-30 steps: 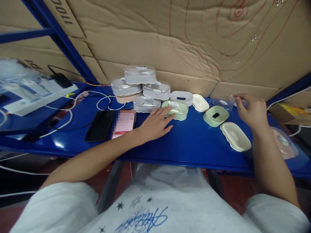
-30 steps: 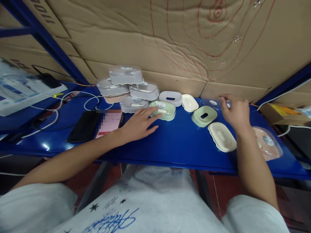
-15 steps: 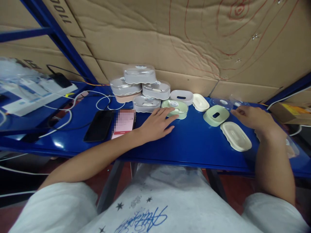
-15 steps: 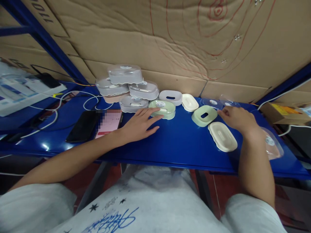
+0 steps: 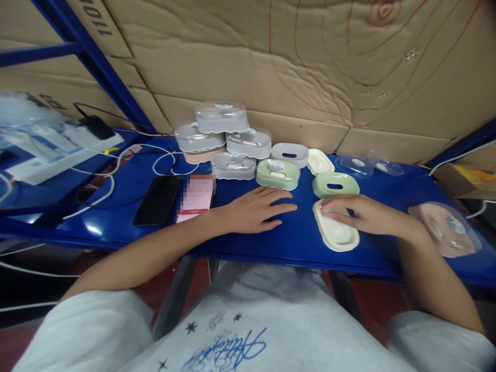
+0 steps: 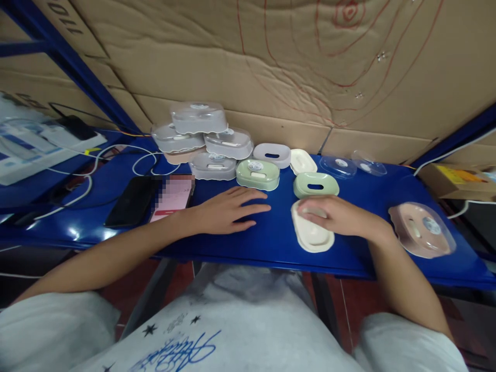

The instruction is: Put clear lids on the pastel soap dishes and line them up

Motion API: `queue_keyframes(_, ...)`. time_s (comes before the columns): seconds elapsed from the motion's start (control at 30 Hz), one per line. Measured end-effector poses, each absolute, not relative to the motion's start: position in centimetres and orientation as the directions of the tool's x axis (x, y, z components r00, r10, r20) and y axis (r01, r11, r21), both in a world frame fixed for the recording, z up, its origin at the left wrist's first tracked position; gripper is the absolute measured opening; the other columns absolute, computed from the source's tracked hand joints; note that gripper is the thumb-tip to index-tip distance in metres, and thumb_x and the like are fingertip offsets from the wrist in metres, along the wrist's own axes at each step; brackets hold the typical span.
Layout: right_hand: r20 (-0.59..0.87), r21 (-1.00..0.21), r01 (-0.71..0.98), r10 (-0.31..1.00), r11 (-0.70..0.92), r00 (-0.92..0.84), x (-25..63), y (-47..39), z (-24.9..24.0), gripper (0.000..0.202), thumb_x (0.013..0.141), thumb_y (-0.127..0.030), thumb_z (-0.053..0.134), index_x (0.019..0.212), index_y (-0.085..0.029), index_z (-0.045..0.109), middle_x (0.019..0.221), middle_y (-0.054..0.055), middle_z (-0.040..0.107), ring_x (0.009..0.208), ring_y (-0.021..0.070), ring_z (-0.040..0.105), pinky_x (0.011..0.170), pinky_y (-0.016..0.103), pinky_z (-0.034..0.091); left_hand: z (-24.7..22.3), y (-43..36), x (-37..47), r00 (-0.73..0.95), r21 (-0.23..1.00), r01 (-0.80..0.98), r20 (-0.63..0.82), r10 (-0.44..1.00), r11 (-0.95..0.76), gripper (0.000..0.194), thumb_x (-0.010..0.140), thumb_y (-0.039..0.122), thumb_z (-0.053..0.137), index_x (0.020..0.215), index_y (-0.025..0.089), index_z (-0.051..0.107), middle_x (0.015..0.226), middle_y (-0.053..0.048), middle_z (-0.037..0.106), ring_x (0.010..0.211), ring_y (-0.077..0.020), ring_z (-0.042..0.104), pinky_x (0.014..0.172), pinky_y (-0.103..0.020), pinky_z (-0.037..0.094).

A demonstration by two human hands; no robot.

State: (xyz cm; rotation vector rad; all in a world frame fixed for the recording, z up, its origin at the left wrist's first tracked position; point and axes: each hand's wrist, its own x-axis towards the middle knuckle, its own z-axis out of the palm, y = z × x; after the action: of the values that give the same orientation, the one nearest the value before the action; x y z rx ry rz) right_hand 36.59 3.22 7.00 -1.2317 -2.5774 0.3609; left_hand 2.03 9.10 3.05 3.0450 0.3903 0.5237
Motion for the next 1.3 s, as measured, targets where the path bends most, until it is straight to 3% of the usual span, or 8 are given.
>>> queue_keyframes(0.1,0.181,-0.426,0.627,0.741,0.652,-0.647,36.2,4.0,6.8,0.030,0.110,-0.039,0.050,0.128,-0.032,0.073,0.139,0.002,0.073,0.125,0.0235,0.071,0.108,0.040,0.059,2.7,8.6,2.1,0.947,0.117,0.114,0.289,0.144,-0.987,0.061,0.103,0.023,0.061,0.163,0.029,0.046,0.170,-0.013,0.044,0.156,-0.0304,0.044,0.125,-0.049,0.042)
queue_keyframes(0.23,0.257,-0.227,0.812,0.837,0.538,-0.483,39.5,5.9,5.6,0.035,0.106,-0.044,0.054,0.130,-0.028,0.073,0.136,0.008,0.074,0.127,0.0320,0.070,0.111,0.055,0.056,2.4,8.1,2.3,0.961,0.126,0.072,0.258,0.103,-0.989,0.063,0.103,0.018,0.055,0.163,0.031,0.044,0.170,-0.008,0.045,0.157,-0.0267,0.043,0.127,-0.046,0.038)
queue_keyframes(0.4,0.120,-0.156,0.849,0.863,0.504,-0.491,42.1,6.9,4.4,0.042,0.104,-0.055,0.057,0.127,-0.024,0.075,0.128,0.010,0.077,0.116,0.0329,0.074,0.102,0.054,0.058,2.9,8.2,2.4,0.969,0.047,0.133,0.204,0.140,-0.990,0.036,0.108,0.032,0.055,0.142,0.023,0.065,0.132,-0.011,0.072,0.124,-0.0268,0.065,0.117,-0.044,0.041)
queue_keyframes(0.57,0.197,-0.122,0.800,0.804,0.588,-0.561,38.3,5.7,5.3,0.037,0.107,-0.050,0.057,0.125,-0.025,0.077,0.120,0.008,0.080,0.107,0.0290,0.076,0.095,0.045,0.058,3.0,8.6,2.4,0.970,-0.065,0.152,0.200,0.136,-0.986,0.025,0.109,0.039,0.058,0.109,0.020,0.074,0.102,-0.008,0.074,0.100,-0.0235,0.067,0.097,-0.038,0.048)
queue_keyframes(0.7,0.328,-0.129,0.760,0.750,0.637,-0.574,34.6,4.3,5.7,0.033,0.109,-0.045,0.054,0.117,-0.023,0.078,0.107,0.008,0.081,0.098,0.0262,0.075,0.090,0.042,0.054,3.0,8.6,2.4,0.957,-0.115,0.205,0.234,0.174,-0.972,0.031,0.107,0.038,0.062,0.132,0.021,0.068,0.118,-0.010,0.072,0.109,-0.0256,0.067,0.098,-0.038,0.048)
queue_keyframes(0.93,0.402,-0.041,0.602,0.565,0.797,-0.721,31.6,3.2,4.3,0.026,0.109,-0.032,0.058,0.126,-0.021,0.074,0.110,0.008,0.079,0.099,0.0226,0.072,0.092,0.040,0.050,3.2,9.2,2.1,0.895,-0.112,0.357,0.324,0.305,-0.927,0.086,0.094,0.055,0.078,0.162,0.020,0.041,0.162,-0.022,0.046,0.147,-0.0398,0.046,0.119,-0.051,0.038)
queue_keyframes(1.13,0.425,-0.004,0.576,0.522,0.818,-0.739,30.0,3.4,2.7,0.034,0.110,-0.032,0.057,0.141,-0.024,0.068,0.130,0.009,0.077,0.120,0.0248,0.071,0.108,0.046,0.048,2.6,9.8,2.1,0.931,-0.160,0.318,0.238,0.276,-0.935,0.064,0.103,0.060,0.062,0.149,0.016,0.056,0.141,-0.017,0.066,0.132,-0.0339,0.059,0.113,-0.047,0.042)
queue_keyframes(1.3,0.377,-0.012,0.564,0.526,0.826,-0.763,29.4,3.6,1.7,0.046,0.110,-0.033,0.056,0.155,-0.021,0.056,0.147,0.012,0.069,0.138,0.0261,0.064,0.119,0.051,0.046,2.8,9.8,1.9,0.935,-0.169,0.329,0.200,0.294,-0.929,0.059,0.107,0.057,0.056,0.144,0.011,0.060,0.147,-0.019,0.062,0.138,-0.0346,0.055,0.114,-0.046,0.041)
